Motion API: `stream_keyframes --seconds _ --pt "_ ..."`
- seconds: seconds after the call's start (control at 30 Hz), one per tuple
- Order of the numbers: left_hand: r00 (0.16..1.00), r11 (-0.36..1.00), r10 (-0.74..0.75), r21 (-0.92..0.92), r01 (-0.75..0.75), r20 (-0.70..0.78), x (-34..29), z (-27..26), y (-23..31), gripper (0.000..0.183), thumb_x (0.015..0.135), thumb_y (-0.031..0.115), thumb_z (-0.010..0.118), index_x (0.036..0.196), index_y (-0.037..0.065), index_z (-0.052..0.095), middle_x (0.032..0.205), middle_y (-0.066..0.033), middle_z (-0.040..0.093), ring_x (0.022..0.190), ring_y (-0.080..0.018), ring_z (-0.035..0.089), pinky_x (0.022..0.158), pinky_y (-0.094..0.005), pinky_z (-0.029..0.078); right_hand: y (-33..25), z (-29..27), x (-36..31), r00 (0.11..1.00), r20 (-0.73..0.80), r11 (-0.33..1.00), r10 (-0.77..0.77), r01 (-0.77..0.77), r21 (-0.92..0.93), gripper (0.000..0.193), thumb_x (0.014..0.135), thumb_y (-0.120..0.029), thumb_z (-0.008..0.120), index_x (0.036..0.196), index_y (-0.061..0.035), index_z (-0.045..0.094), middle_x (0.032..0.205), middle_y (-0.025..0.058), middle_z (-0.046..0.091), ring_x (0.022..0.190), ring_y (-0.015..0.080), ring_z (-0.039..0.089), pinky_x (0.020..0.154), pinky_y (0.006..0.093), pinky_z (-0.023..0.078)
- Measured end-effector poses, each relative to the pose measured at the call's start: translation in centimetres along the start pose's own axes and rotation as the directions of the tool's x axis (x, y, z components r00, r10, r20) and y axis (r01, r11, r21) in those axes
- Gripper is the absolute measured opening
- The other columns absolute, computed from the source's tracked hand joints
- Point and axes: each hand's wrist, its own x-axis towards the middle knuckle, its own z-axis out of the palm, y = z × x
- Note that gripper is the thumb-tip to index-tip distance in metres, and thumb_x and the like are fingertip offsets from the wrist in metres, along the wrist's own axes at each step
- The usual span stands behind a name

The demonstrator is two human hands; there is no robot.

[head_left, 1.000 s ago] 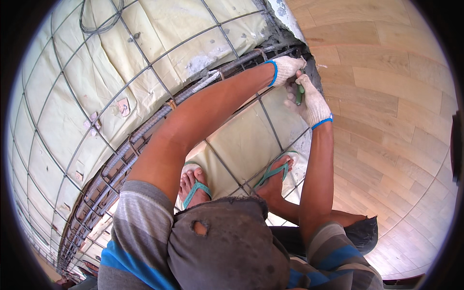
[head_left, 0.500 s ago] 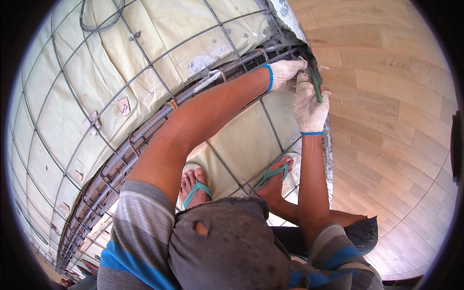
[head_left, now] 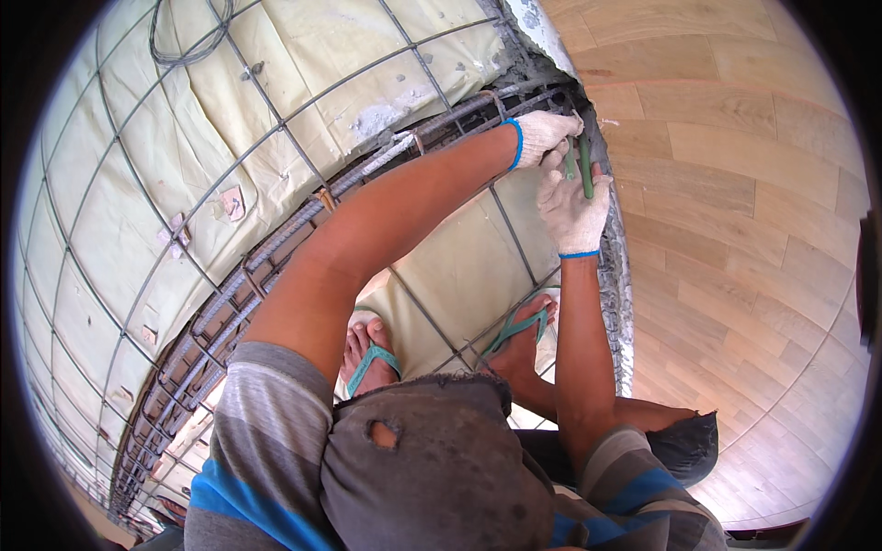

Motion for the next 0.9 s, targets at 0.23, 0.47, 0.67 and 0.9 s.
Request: stream_keyframes --seconds 0.23,0.47,0.67,0.9 --pt "0.997 0.968 0.02 -0.252 0.0 0.076 0.5 -1.6 -1.2 0.022 0.106 0.023 0.058 0.109 0.004 0.068 0.109 -0.0129 0.075 0.082 -0.0207 0.072 0.062 -0.0397 0.061 -2.6 2.4 1.1 0.98 -0.198 0.87 0.032 -0.125 -0.477 0.054 0.113 -0.041 0.043 0.151 -0.0019 0.046 0.158 0.0212 0.05 0.137 0.0449 0.057 0.097 0.0487 0.064" --pt "0.996 0.978 0.077 -0.198 -0.066 0.049 0.0 -1.0 -0.2 0.022 0.107 0.018 0.053 0.116 0.002 0.065 0.113 -0.016 0.075 0.095 -0.0277 0.075 0.08 -0.0416 0.064 -2.8 2.7 1.5 0.979 -0.202 0.843 -0.031 -0.083 -0.532 0.059 0.114 -0.041 0.041 0.155 0.0006 0.042 0.159 0.0238 0.048 0.137 0.0486 0.057 0.097 0.0512 0.064" --pt "0.991 0.976 0.121 -0.189 -0.108 0.059 2.2 -1.2 -0.9 0.023 0.107 0.017 0.051 0.116 0.002 0.065 0.111 -0.017 0.075 0.096 -0.0283 0.075 0.078 -0.0434 0.064 -4.4 1.7 1.9 0.983 -0.179 0.863 0.045 -0.128 -0.489 0.056 0.112 -0.038 0.044 0.155 -0.0014 0.042 0.158 0.0248 0.049 0.137 0.0483 0.057 0.096 0.0524 0.064" --pt "0.995 0.962 0.087 -0.262 -0.073 0.042 1.7 -1.0 -1.6 0.026 0.106 0.019 0.051 0.118 -0.001 0.065 0.111 -0.0191 0.074 0.091 -0.0313 0.076 0.074 -0.0448 0.065 -4.2 2.5 1.4 0.975 -0.21 0.858 0.076 -0.171 -0.484 0.057 0.11 -0.034 0.051 0.156 -0.0018 0.042 0.161 0.0252 0.046 0.138 0.0512 0.055 0.101 0.0535 0.062"
